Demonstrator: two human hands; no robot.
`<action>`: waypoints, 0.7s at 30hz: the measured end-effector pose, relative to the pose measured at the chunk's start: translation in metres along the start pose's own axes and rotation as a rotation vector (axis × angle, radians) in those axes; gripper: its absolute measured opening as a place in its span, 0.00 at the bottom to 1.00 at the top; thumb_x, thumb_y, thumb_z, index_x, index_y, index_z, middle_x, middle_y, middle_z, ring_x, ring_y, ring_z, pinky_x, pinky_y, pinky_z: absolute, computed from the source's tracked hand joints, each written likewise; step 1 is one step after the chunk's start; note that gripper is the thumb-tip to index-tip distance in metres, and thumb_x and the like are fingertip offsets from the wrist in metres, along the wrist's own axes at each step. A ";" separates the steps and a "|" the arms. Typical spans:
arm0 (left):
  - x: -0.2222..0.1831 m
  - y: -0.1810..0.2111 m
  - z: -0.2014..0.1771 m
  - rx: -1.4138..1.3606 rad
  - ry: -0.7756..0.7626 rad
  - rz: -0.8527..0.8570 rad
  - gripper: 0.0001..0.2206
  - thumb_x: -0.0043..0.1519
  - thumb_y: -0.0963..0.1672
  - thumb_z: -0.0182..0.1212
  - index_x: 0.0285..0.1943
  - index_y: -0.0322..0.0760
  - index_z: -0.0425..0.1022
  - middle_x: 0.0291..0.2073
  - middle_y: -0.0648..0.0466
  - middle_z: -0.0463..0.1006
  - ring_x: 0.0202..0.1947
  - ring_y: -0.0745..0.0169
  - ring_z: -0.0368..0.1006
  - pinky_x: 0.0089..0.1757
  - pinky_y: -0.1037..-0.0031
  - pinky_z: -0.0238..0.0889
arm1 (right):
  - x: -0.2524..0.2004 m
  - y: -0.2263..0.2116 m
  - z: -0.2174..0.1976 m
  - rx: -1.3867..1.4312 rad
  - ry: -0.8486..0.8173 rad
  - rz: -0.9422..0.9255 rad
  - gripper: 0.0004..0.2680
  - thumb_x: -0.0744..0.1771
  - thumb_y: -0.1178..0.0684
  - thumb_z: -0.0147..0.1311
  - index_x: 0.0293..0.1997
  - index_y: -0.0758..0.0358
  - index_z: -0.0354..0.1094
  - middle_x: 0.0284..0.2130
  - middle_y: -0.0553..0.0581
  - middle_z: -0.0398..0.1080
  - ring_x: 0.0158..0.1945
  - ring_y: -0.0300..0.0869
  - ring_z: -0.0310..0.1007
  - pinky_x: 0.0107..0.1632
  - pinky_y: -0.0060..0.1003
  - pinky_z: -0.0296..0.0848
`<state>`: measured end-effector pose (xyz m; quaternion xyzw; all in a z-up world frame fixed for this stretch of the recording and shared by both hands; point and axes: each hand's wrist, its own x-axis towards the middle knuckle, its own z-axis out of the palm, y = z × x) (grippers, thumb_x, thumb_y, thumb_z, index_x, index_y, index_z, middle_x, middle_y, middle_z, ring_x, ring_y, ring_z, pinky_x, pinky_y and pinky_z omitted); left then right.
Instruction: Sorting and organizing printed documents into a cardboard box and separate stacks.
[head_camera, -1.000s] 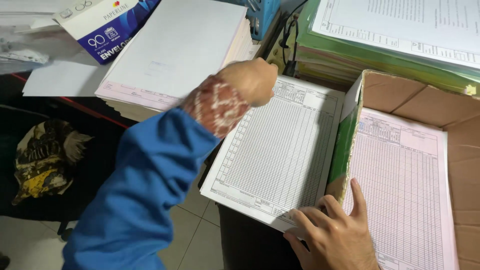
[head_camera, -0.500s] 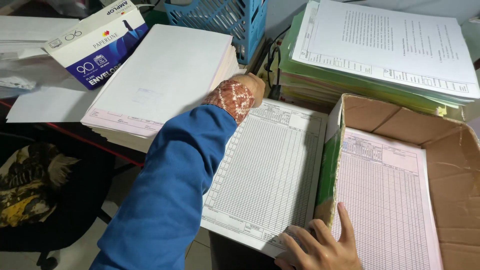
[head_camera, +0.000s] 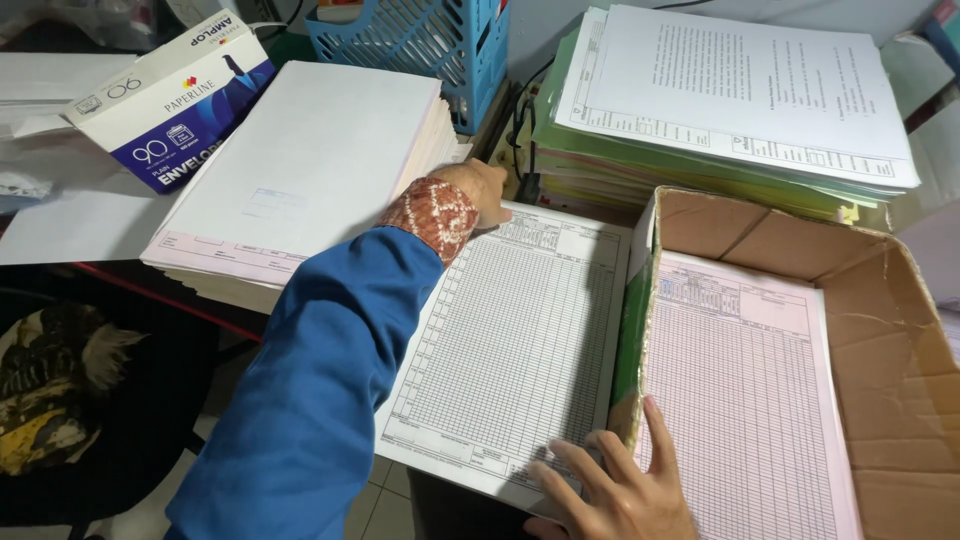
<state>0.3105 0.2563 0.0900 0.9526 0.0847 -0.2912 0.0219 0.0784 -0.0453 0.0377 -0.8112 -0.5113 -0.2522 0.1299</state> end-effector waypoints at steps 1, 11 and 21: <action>-0.006 0.001 0.001 -0.075 -0.001 -0.032 0.38 0.68 0.55 0.52 0.81 0.41 0.39 0.77 0.42 0.48 0.72 0.40 0.55 0.64 0.51 0.59 | 0.002 0.000 -0.005 0.009 -0.010 -0.035 0.15 0.68 0.32 0.51 0.56 0.41 0.72 0.53 0.50 0.73 0.50 0.49 0.73 0.64 0.78 0.55; -0.264 0.106 0.114 0.039 1.125 0.576 0.16 0.59 0.46 0.75 0.49 0.36 0.75 0.29 0.54 0.75 0.29 0.60 0.69 0.28 0.69 0.64 | -0.099 0.060 -0.075 -0.104 0.082 0.437 0.11 0.65 0.44 0.58 0.52 0.42 0.75 0.52 0.45 0.76 0.55 0.41 0.77 0.67 0.53 0.69; -0.245 0.198 0.251 0.025 1.428 0.631 0.17 0.75 0.50 0.45 0.49 0.47 0.84 0.37 0.59 0.85 0.47 0.61 0.83 0.57 0.63 0.63 | -0.199 0.085 -0.080 -0.257 -0.101 0.048 0.18 0.68 0.34 0.50 0.59 0.49 0.71 0.55 0.49 0.74 0.58 0.44 0.74 0.64 0.60 0.65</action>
